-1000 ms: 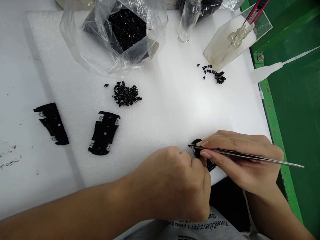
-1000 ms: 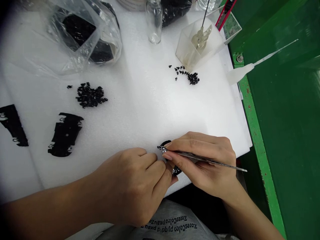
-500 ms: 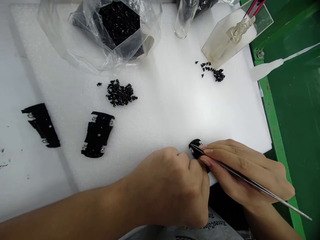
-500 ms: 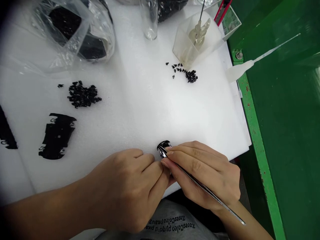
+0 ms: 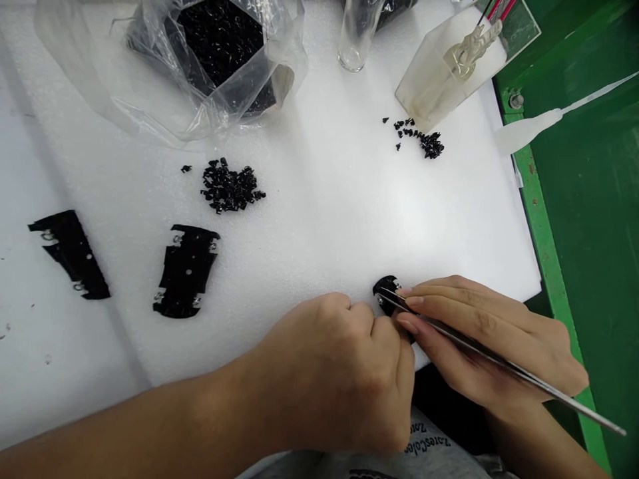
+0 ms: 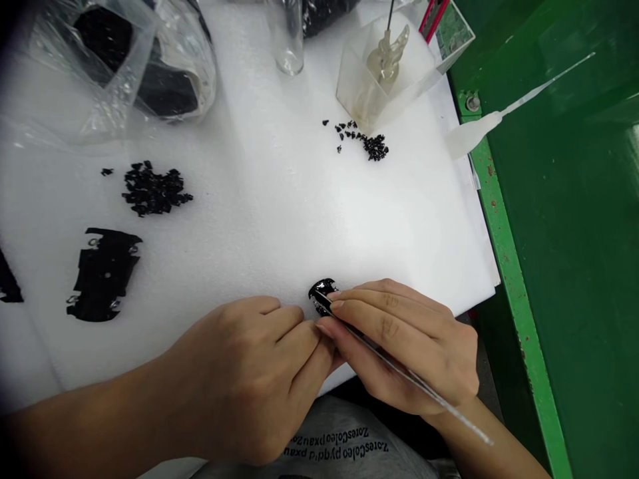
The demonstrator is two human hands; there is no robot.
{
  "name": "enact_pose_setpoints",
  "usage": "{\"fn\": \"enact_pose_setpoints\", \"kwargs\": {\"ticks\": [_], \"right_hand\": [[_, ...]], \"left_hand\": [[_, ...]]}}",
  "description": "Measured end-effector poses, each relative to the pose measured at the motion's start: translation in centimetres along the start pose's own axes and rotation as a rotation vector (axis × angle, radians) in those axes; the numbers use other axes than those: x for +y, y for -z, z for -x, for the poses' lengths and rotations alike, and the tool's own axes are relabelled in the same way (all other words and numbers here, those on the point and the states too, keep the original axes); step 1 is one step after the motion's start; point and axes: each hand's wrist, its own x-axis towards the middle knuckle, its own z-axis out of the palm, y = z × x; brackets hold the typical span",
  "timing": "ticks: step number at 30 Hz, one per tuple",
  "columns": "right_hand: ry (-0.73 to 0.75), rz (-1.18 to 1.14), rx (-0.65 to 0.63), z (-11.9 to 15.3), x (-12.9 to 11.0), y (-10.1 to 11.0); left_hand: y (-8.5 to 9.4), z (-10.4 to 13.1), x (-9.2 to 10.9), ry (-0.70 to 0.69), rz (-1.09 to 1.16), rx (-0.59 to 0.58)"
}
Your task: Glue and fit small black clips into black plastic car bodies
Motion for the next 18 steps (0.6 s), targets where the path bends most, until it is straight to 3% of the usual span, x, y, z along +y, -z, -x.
{"fn": "enact_pose_setpoints", "kwargs": {"ticks": [3, 18], "right_hand": [[-0.045, -0.009, 0.011, -0.12, 0.08, 0.18], [0.008, -0.037, -0.003, -0.94, 0.00, -0.05]], "left_hand": [[0.07, -0.08, -0.01, 0.007, -0.021, 0.015], [0.22, 0.06, 0.06, 0.006, 0.001, 0.001]]}}
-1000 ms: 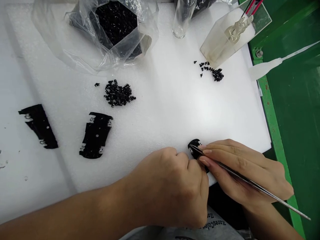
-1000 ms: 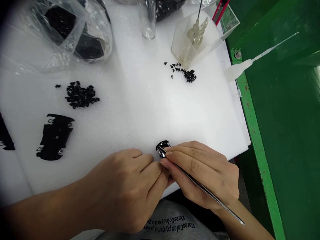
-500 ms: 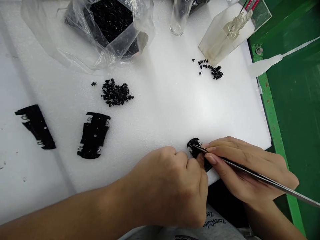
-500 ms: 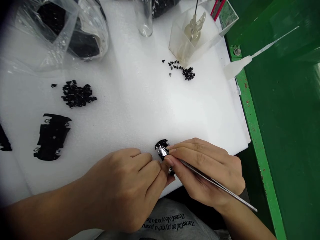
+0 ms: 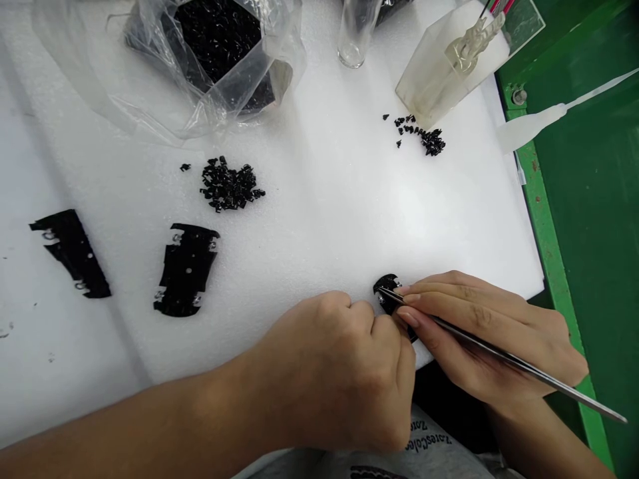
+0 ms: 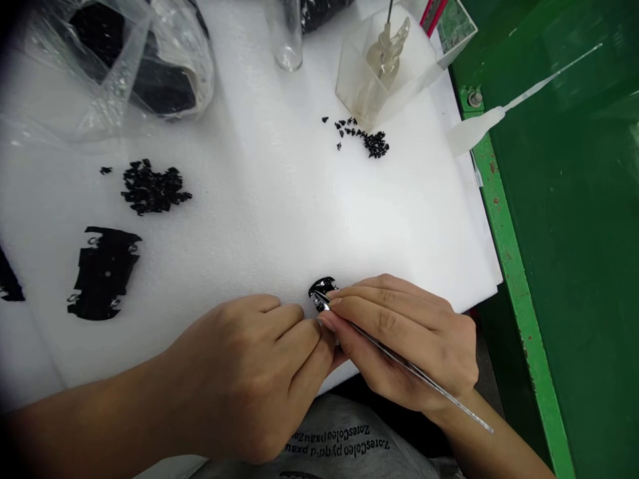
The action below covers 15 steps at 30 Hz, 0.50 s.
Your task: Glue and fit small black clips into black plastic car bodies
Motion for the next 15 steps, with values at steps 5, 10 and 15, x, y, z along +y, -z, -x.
{"fn": "enact_pose_setpoints", "kwargs": {"ticks": [5, 10, 15], "right_hand": [[-0.003, 0.001, 0.008, 0.2, -0.1, 0.0], [0.043, 0.008, -0.064, 0.9, 0.1, 0.3], [0.092, 0.025, -0.083, 0.9, 0.4, 0.4]], "left_hand": [[-0.1, -0.1, -0.2, -0.008, -0.006, 0.000], [-0.1, 0.0, -0.1, -0.007, 0.022, -0.021], [-0.2, 0.0, -0.1, 0.004, 0.018, -0.005]]}}
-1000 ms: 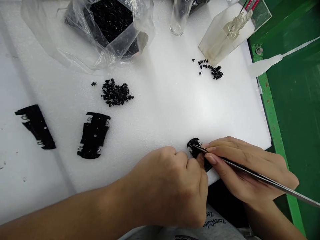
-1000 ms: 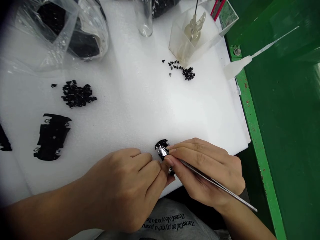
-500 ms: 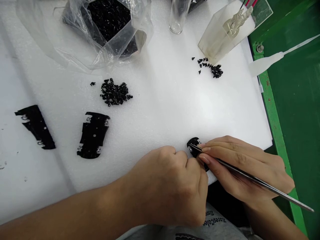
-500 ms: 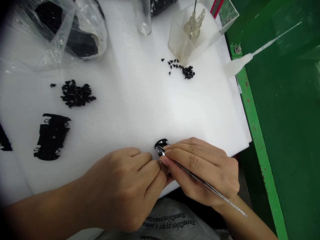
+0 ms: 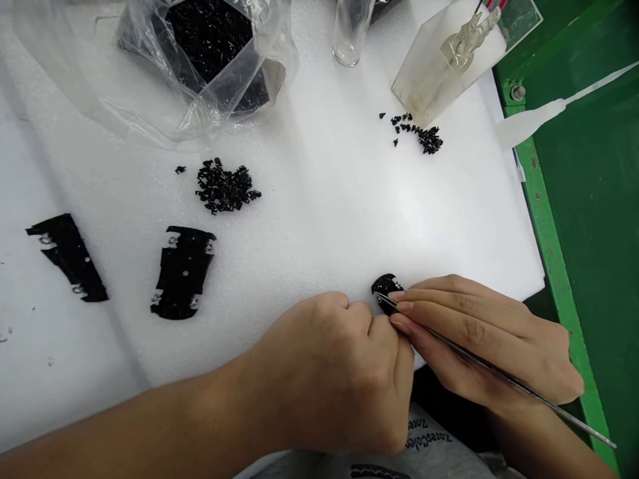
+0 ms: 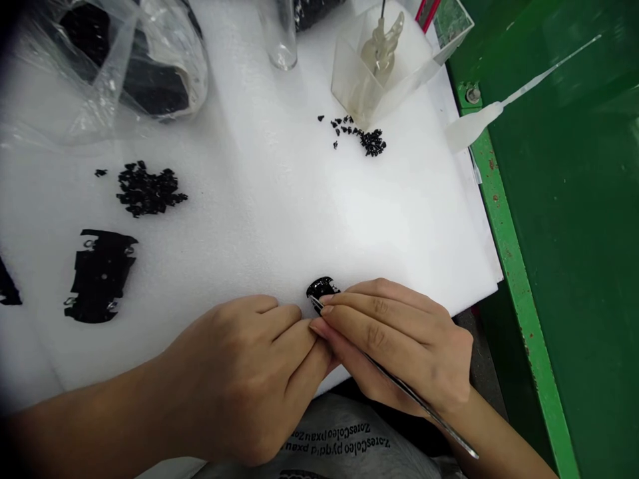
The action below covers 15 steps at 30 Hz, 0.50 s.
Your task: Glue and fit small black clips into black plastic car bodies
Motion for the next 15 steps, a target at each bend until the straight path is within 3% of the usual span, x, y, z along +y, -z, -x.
{"fn": "enact_pose_setpoints", "kwargs": {"ticks": [8, 12, 15], "right_hand": [[-0.051, -0.007, 0.000, -0.36, -0.62, -0.16], [-0.087, -0.030, 0.084, -0.65, -0.72, -0.30], [-0.198, -0.087, 0.108, -0.87, -0.40, -0.25]], "left_hand": [[0.10, -0.13, -0.03, 0.003, 0.027, -0.021], [0.29, -0.07, -0.01, -0.004, 0.007, 0.001], [0.30, -0.05, -0.01, -0.007, -0.028, 0.013]]}}
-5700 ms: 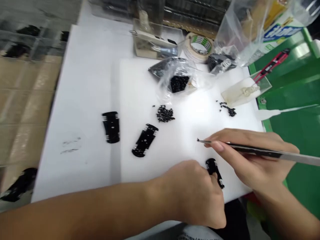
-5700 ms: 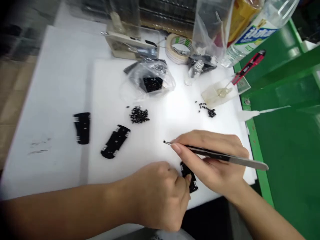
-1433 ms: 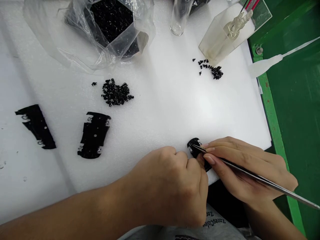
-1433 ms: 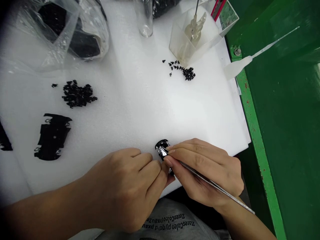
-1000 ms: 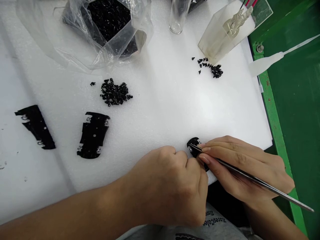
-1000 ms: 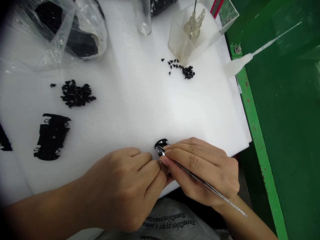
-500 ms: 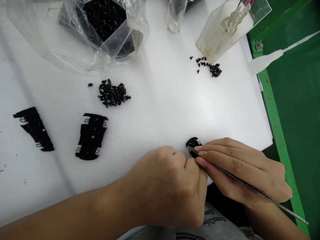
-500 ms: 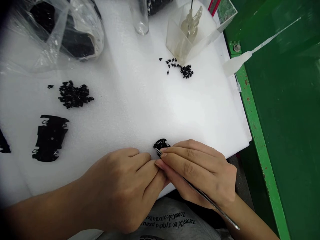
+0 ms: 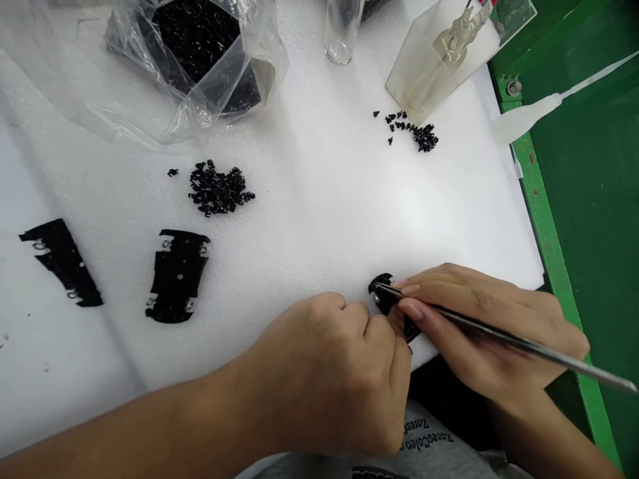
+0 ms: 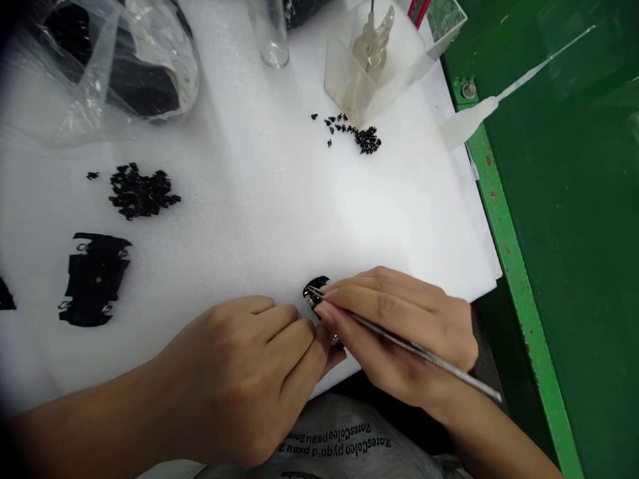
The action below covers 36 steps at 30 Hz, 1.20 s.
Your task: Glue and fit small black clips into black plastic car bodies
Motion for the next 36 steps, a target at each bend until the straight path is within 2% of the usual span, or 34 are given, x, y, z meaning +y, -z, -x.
{"fn": "enact_pose_setpoints", "kwargs": {"ticks": [4, 10, 18, 21, 23, 27, 36], "right_hand": [[-0.141, -0.070, -0.064, -0.5, 0.4, 0.4], [-0.155, -0.121, -0.137, -0.9, 0.8, 0.8], [-0.164, -0.144, -0.130, -0.8, 0.8, 0.8], [-0.133, -0.132, -0.078, -0.6, 0.7, 0.7], [-0.047, -0.111, -0.048, -0.4, 0.7, 0.6], [0.109, -0.031, -0.091, 0.2, 0.6, 0.5], [0.092, -0.010, -0.163, 0.4, 0.6, 0.8]], "left_hand": [[-0.1, 0.0, 0.0, -0.002, -0.026, 0.001], [-0.1, 0.1, 0.1, -0.001, -0.028, -0.016], [-0.2, -0.1, 0.1, 0.003, -0.019, -0.014], [-0.1, 0.0, 0.1, 0.010, -0.017, -0.009], [-0.1, 0.0, 0.1, 0.013, 0.001, -0.015], [-0.1, 0.1, 0.1, 0.014, 0.034, -0.001], [-0.1, -0.1, 0.1, 0.020, 0.051, -0.005]]}}
